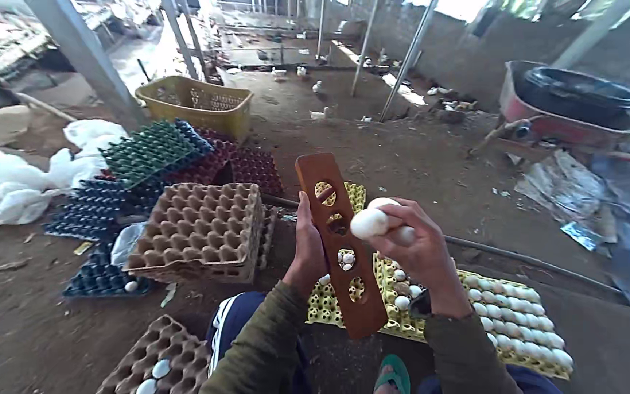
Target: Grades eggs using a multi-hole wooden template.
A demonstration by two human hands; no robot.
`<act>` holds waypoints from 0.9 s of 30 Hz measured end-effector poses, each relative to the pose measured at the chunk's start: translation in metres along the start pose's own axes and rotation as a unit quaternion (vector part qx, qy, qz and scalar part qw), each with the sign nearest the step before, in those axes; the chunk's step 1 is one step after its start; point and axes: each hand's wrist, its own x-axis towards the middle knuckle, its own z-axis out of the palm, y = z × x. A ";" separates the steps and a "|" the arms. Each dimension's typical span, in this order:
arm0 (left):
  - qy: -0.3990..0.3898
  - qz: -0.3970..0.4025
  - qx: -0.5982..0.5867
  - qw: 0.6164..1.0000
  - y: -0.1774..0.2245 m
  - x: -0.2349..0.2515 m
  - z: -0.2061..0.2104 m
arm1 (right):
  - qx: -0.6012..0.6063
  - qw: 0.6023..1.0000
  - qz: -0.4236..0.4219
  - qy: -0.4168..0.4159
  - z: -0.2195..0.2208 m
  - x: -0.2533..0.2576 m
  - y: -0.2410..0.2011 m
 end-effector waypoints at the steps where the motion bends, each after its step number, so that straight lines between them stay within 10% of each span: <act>1: -0.006 0.002 0.006 1.000 -0.003 -0.004 0.003 | -0.049 0.999 -0.005 -0.008 0.000 0.002 -0.006; 17: -0.110 0.010 0.038 0.993 -0.028 -0.034 0.016 | -0.255 0.966 -0.013 -0.037 -0.003 -0.031 -0.031; 27: -0.145 0.038 0.020 0.988 -0.043 -0.037 0.016 | -0.079 0.992 0.093 -0.005 -0.027 -0.043 -0.025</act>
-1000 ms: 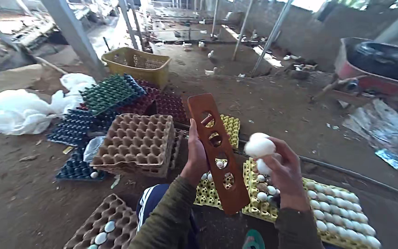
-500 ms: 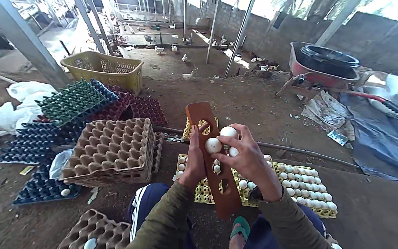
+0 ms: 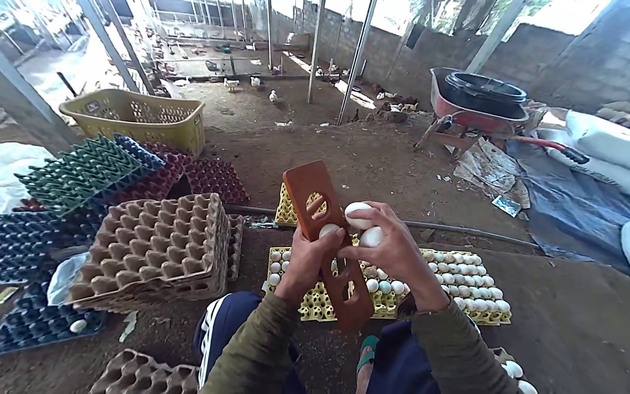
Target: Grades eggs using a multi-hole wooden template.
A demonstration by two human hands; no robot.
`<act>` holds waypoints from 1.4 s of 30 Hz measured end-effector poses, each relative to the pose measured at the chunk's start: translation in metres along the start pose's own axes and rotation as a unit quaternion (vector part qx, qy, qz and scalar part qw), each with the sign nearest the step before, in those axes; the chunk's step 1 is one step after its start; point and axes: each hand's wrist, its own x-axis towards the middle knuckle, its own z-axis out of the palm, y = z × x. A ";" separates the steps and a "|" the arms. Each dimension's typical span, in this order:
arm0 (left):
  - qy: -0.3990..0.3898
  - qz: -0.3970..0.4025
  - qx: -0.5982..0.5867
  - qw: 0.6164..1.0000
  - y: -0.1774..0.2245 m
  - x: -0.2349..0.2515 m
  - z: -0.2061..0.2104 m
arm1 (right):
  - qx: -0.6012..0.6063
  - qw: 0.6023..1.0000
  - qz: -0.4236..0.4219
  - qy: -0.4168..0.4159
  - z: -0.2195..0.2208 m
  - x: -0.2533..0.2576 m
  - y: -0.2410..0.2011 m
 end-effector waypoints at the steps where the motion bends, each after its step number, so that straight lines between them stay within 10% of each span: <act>1: 0.003 0.007 -0.005 1.000 -0.002 0.000 -0.001 | 0.088 0.996 0.029 0.002 -0.002 -0.002 0.006; 9: -0.005 0.024 0.009 1.000 -0.014 0.003 -0.003 | 0.525 0.842 0.119 0.017 0.000 -0.021 0.037; 21: 0.026 -0.025 0.039 0.999 -0.041 0.002 0.001 | 0.667 0.705 0.231 0.073 0.011 -0.039 0.047; 24: 0.033 -0.039 0.039 0.998 -0.044 0.002 0.003 | 0.597 0.753 0.255 0.105 0.010 -0.043 0.045; 29: 0.039 -0.060 0.066 0.995 -0.052 -0.001 0.010 | 0.175 0.971 0.150 0.057 0.004 -0.048 0.040; 42: -0.032 -0.077 0.110 0.990 -0.066 -0.003 0.011 | -0.109 0.986 0.121 0.026 0.010 -0.052 0.042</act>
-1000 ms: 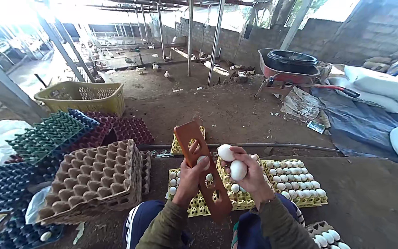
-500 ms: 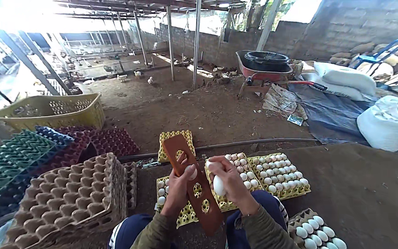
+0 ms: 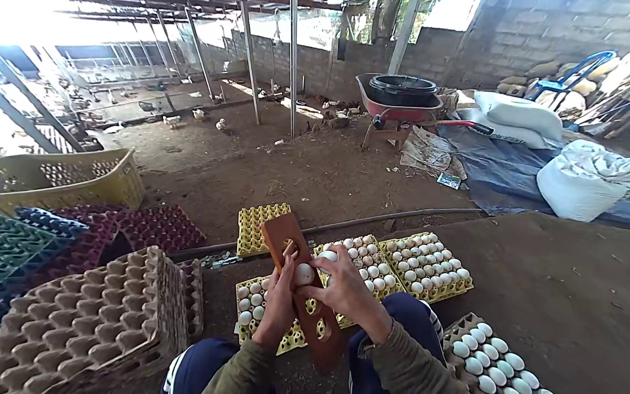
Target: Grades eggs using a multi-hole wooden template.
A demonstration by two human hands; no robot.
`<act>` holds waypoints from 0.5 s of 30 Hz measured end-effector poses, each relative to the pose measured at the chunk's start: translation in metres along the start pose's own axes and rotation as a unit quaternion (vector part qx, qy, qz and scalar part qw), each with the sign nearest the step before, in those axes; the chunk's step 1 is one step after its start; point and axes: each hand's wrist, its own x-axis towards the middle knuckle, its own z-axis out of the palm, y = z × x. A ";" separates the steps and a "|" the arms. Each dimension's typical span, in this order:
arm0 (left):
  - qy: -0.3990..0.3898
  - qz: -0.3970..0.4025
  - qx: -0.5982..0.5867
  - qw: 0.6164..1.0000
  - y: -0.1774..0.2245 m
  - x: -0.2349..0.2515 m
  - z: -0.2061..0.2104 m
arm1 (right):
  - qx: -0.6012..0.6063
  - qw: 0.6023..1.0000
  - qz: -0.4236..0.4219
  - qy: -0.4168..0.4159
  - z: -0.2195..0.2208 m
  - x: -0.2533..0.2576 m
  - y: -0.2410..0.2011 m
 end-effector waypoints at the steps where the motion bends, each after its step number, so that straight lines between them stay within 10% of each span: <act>1: -0.008 0.000 0.001 1.000 -0.001 -0.001 0.000 | -0.001 1.000 0.013 -0.009 -0.001 0.000 0.000; 10: 0.016 -0.026 -0.040 0.999 0.002 0.000 0.006 | 0.166 0.984 0.037 0.051 -0.012 -0.005 0.012; 15: 0.023 -0.002 -0.065 0.998 0.013 0.006 0.000 | 0.641 0.764 0.061 -0.021 -0.025 -0.017 0.033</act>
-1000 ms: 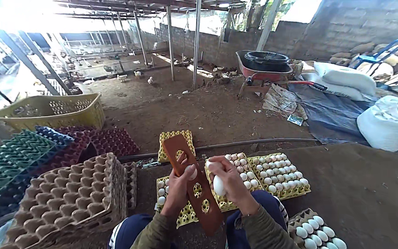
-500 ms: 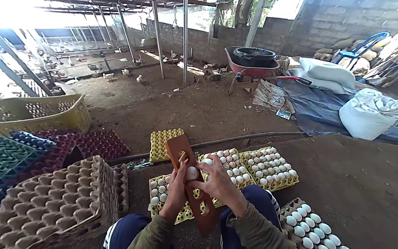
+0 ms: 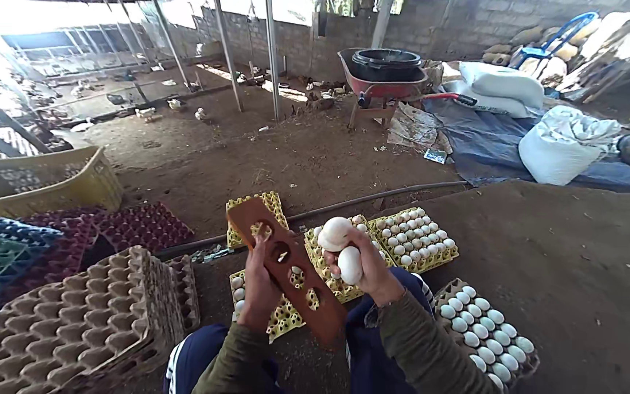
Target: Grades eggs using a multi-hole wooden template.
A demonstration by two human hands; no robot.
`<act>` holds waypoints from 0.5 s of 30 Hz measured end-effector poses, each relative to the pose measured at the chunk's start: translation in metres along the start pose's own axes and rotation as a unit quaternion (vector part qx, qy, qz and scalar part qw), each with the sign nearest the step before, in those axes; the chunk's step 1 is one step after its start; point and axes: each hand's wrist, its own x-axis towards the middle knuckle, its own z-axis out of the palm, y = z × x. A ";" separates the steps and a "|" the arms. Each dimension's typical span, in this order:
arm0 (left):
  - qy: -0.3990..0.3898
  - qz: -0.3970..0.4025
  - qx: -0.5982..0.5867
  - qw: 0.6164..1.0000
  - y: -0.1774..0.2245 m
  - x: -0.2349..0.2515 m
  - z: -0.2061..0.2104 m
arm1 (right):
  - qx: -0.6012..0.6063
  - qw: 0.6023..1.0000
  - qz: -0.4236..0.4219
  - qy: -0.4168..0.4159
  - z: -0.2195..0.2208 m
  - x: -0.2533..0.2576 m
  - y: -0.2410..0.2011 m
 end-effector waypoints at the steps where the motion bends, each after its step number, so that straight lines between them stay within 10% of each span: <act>1: -0.009 0.009 0.007 1.000 0.002 0.001 0.000 | 0.068 0.997 0.003 -0.034 -0.004 -0.003 0.002; 8: -0.016 0.042 0.001 0.999 0.005 0.011 0.002 | 0.297 0.937 -0.030 -0.181 -0.014 -0.028 0.002; 15: -0.014 0.046 0.007 0.999 -0.003 0.020 0.006 | 0.250 0.962 -0.110 -0.011 -0.010 -0.062 -0.005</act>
